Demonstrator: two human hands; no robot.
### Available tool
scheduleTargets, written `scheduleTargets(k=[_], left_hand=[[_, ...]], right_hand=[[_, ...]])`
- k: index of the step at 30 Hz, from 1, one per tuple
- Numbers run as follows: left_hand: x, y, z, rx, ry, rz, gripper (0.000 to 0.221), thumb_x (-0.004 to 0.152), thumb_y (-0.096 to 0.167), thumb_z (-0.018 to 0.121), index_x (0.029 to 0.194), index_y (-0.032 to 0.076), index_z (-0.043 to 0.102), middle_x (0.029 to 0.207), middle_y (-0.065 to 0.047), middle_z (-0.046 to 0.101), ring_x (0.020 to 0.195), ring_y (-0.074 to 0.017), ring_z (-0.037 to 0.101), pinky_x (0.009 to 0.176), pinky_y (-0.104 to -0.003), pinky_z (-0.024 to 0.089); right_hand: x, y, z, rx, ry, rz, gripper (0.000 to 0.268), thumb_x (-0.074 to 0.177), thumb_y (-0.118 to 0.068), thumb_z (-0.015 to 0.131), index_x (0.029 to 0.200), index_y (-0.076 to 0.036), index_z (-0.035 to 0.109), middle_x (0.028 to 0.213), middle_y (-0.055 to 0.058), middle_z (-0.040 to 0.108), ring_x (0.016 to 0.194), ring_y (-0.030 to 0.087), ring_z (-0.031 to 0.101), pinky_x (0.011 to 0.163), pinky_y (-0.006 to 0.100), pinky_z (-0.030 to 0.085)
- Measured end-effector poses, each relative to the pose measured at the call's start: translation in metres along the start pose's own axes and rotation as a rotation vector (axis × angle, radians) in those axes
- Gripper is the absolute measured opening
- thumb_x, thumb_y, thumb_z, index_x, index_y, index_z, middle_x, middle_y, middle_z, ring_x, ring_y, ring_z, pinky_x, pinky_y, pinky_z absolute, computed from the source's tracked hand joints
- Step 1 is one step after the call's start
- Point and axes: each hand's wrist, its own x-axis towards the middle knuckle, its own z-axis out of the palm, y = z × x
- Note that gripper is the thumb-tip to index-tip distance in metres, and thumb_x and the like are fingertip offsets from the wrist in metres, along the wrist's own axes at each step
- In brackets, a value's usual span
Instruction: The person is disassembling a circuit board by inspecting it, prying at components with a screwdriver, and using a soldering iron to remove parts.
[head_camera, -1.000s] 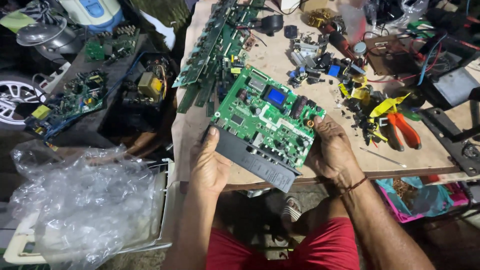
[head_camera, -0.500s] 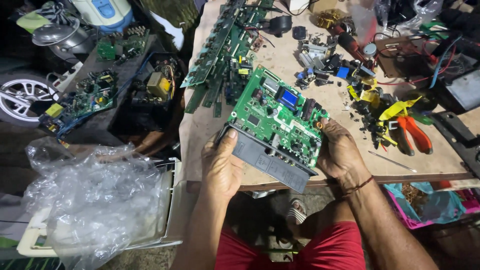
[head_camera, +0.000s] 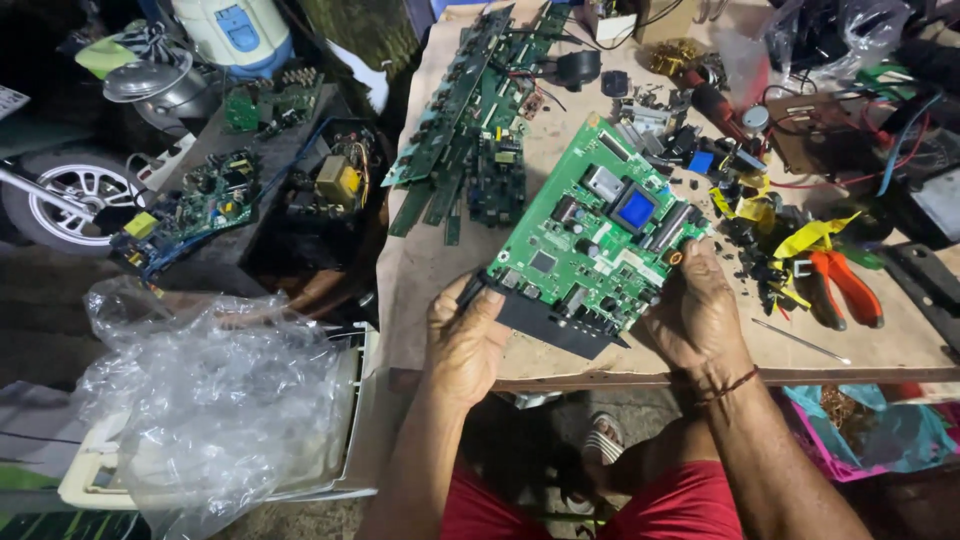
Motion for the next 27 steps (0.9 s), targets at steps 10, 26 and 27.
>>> scheduleTargets(k=[10,26,27], left_hand=[[-0.022,0.021,0.025,0.709,-0.238,0.464,0.022,0.096,0.009,0.066,0.114,0.002,0.075,0.098,-0.022,0.077,0.090,-0.0320,0.074,0.075,-0.045,0.061],[-0.031,0.050,0.042,1.130,-0.627,1.028,0.021,0.098,-0.006,0.070,0.118,-0.008,0.067,0.125,-0.022,0.069,0.118,-0.0329,0.071,0.109,-0.043,0.059],[-0.029,0.051,0.044,1.161,-0.628,1.151,0.019,0.097,-0.006,0.072,0.115,-0.009,0.067,0.121,-0.023,0.071,0.114,-0.0324,0.073,0.106,-0.044,0.061]], right_hand=[[-0.042,-0.068,0.142,-0.562,0.014,-0.195,0.039,0.108,-0.021,0.051,0.142,-0.003,0.044,0.131,0.016,0.051,0.115,0.030,0.051,0.094,0.047,0.045],[-0.093,-0.125,0.167,-1.575,-0.422,-1.239,0.061,0.098,-0.053,0.060,0.144,-0.013,0.055,0.157,0.019,0.039,0.152,0.038,0.034,0.125,0.065,0.030],[-0.094,-0.130,0.171,-1.745,-0.517,-1.300,0.062,0.098,-0.063,0.060,0.145,-0.024,0.057,0.153,0.017,0.051,0.150,0.037,0.037,0.117,0.061,0.032]])
